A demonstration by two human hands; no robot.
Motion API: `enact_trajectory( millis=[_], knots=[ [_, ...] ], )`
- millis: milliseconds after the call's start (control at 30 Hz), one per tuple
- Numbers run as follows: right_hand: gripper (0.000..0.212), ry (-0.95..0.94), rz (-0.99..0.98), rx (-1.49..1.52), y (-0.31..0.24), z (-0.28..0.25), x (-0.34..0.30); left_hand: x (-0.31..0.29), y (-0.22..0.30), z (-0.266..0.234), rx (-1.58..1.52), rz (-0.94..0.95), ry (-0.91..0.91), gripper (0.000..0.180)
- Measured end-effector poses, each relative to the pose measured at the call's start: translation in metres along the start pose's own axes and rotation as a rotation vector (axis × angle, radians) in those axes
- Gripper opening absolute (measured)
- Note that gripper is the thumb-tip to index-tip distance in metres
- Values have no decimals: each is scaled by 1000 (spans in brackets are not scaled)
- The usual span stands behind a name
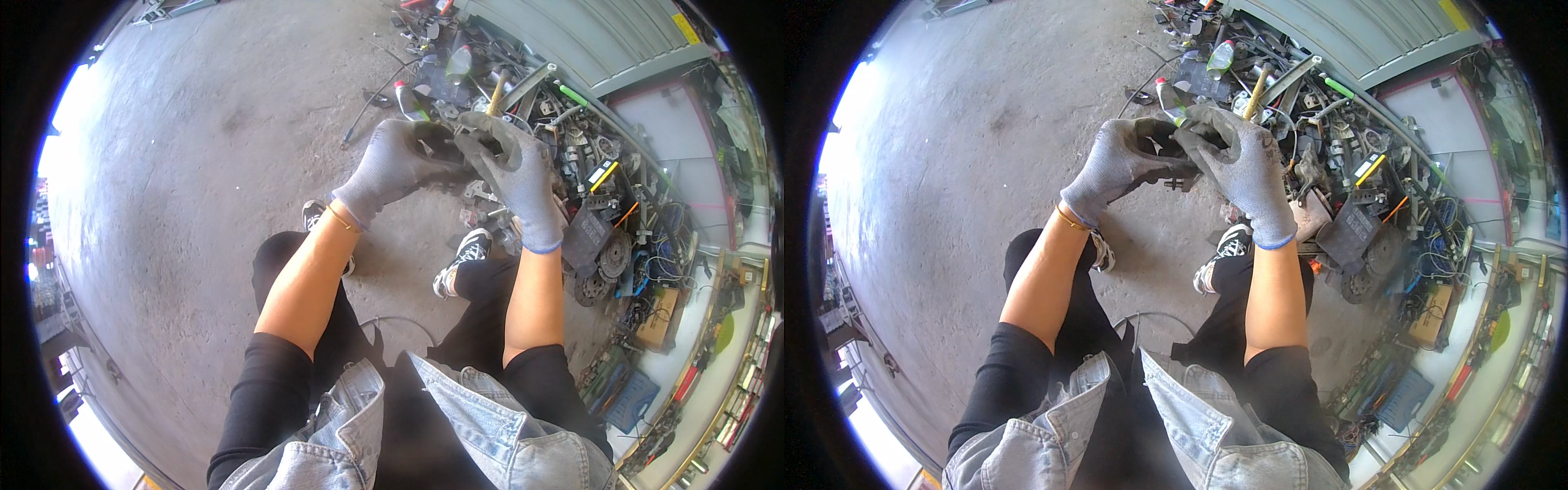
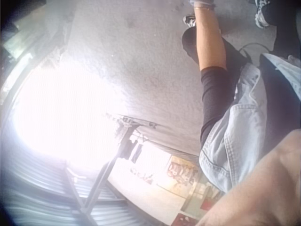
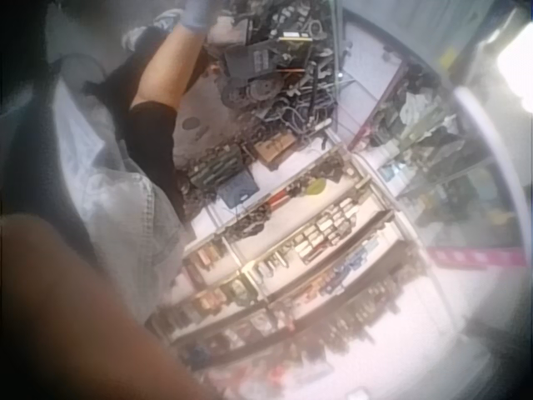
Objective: The person holds a small mechanical part and repeatedly rubs its surfaces with gloved hands. The part is turned and repositioned multiple times while being cleaned by hand.
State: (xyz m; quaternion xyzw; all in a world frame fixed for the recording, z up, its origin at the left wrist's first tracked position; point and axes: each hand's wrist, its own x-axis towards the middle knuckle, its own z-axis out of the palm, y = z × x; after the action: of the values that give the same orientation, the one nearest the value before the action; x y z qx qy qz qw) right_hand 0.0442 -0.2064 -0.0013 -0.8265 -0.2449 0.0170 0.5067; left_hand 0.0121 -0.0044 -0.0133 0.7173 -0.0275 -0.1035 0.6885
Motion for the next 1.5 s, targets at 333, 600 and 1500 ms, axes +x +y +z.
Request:
enact_trajectory(
  millis=[333,600,1500],
  knots=[
    [35,84,222,376,2,-2,6,-3,-11,-2,-16,1,-3,46],
    [42,83,309,496,-4,-10,-1,-4,-11,-6,6,21,57,49],
    [37,296,-256,-744,-23,5,-3,4,-14,-7,-44,79,261,45]
  ],
)
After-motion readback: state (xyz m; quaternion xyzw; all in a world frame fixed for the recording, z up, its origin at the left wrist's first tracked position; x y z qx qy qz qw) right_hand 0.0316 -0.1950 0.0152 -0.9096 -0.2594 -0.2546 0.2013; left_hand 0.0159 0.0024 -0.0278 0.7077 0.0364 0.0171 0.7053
